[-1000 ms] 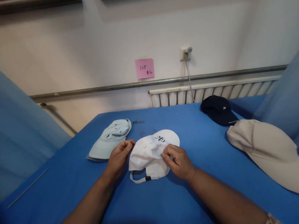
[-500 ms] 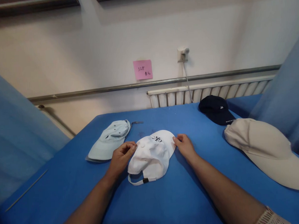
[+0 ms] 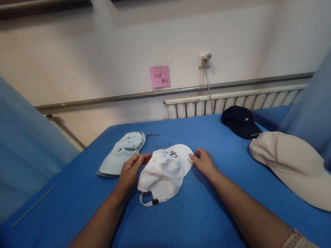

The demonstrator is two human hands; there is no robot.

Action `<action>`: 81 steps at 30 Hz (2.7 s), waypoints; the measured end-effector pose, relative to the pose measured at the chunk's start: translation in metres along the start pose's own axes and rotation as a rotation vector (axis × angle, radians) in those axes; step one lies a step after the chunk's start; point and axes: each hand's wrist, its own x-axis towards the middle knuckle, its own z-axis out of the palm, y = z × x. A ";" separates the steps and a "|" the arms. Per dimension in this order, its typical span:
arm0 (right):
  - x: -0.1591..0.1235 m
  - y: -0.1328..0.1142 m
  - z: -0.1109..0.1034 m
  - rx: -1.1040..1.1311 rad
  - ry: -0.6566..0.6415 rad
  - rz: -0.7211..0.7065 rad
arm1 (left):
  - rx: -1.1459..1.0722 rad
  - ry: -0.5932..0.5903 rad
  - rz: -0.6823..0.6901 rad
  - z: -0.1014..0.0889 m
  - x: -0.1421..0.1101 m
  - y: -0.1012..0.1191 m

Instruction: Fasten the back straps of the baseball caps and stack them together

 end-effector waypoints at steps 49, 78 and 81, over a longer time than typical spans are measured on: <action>0.000 -0.003 0.009 0.869 -0.050 0.203 | -0.426 -0.067 -0.411 0.117 0.036 -0.052; 0.140 0.011 -0.059 0.820 0.507 0.216 | -0.106 -0.364 -0.093 0.136 0.050 -0.074; 0.136 0.009 -0.056 0.781 0.544 0.218 | -0.112 -0.356 -0.098 0.137 0.050 -0.073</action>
